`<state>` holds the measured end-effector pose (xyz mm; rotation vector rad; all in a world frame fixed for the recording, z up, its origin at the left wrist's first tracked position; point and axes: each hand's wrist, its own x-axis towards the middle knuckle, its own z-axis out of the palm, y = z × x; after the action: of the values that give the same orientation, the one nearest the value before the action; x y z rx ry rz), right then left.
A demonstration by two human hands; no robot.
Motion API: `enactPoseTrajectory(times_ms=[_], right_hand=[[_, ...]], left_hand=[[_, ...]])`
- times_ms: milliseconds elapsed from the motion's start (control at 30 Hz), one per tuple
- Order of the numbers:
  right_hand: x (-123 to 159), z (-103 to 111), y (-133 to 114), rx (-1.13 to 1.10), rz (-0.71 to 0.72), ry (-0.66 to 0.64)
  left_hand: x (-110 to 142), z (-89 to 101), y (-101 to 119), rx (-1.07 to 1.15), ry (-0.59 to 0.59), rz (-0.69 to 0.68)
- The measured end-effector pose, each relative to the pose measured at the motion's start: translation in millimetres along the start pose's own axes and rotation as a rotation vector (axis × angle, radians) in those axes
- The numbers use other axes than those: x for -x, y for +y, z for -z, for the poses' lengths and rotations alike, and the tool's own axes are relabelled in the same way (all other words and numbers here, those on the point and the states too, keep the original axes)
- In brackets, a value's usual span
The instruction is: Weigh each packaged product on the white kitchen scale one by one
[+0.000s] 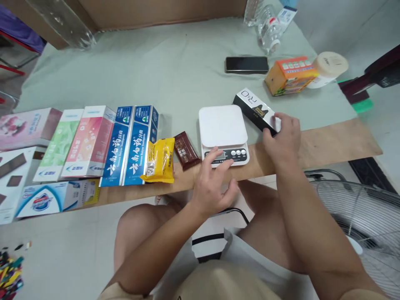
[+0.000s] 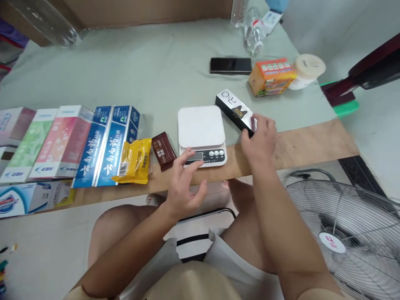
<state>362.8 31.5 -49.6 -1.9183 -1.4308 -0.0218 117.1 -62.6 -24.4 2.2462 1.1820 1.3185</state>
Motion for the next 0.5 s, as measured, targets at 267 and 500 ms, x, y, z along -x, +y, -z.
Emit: enactPoseTrajectory(times_ms=[267,500], right_hand=[[4.3,3.9,-16.0,-0.374,-0.241,-0.067],[40.9,12.3,-68.5,-0.309,0.221,0.002]], left_hand=[[-6.1,4.2,-1.0,-0.023,0.035,-0.003],[-11.4,11.5,-8.4,-0.094,0.018,0.054]])
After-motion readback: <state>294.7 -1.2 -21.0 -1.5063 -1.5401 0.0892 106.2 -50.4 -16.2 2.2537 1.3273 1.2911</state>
